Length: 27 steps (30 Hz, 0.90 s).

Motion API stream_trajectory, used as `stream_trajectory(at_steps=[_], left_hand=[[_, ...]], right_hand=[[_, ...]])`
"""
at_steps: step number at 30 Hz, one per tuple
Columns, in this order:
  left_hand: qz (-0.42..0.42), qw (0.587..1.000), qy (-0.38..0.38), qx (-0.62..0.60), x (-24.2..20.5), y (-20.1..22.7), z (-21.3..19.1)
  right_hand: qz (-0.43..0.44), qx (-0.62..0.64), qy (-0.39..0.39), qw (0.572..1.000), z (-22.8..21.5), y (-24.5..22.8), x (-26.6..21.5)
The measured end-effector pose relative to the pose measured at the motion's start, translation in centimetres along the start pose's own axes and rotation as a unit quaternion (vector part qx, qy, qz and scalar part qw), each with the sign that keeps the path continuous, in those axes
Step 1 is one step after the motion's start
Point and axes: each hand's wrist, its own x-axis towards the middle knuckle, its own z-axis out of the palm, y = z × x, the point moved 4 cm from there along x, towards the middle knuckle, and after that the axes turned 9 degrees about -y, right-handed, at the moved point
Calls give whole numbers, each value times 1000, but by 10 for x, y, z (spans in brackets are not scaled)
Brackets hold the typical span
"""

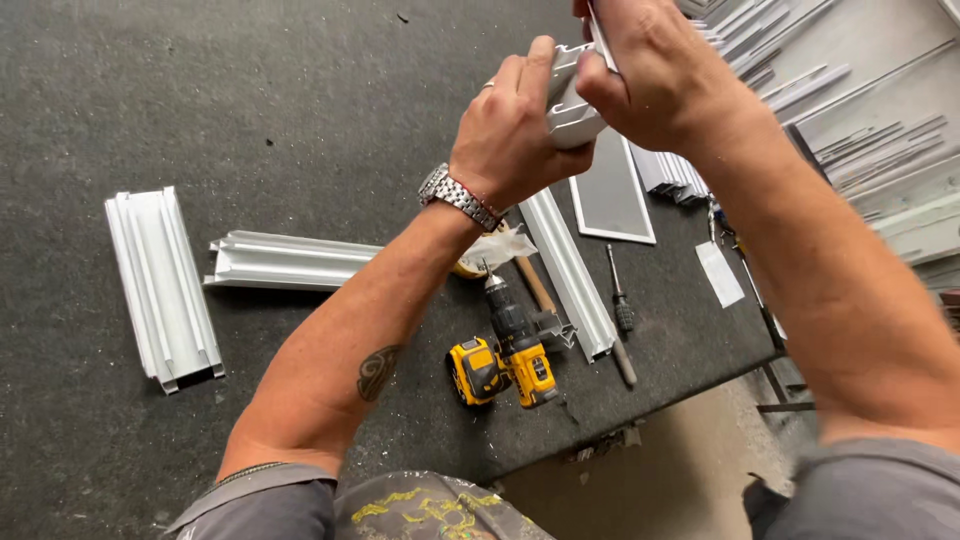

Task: The person aligns aluminum profiles on a workbench, uses a drill to secure corner joints with screws, and hammers a connector piece into a frame section.

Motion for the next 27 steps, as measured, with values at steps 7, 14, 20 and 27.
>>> stream_trajectory(at_steps=[7, 14, 20, 27], left_hand=[[26, 999, 11, -34, -6, 15, -13], [-34, 998, -40, -47, -5, 1, -25], [31, 986, -112, -121, -8, -4, -74], [82, 898, -306, -304, -46, -25, -105]], right_hand=[[192, -9, -241, 951, -46, -24, 5], [88, 183, -125, 971, -9, -12, 37], [-54, 401, -49, 913, -9, -23, 0], [-100, 647, 126, 745, 81, -64, -11]])
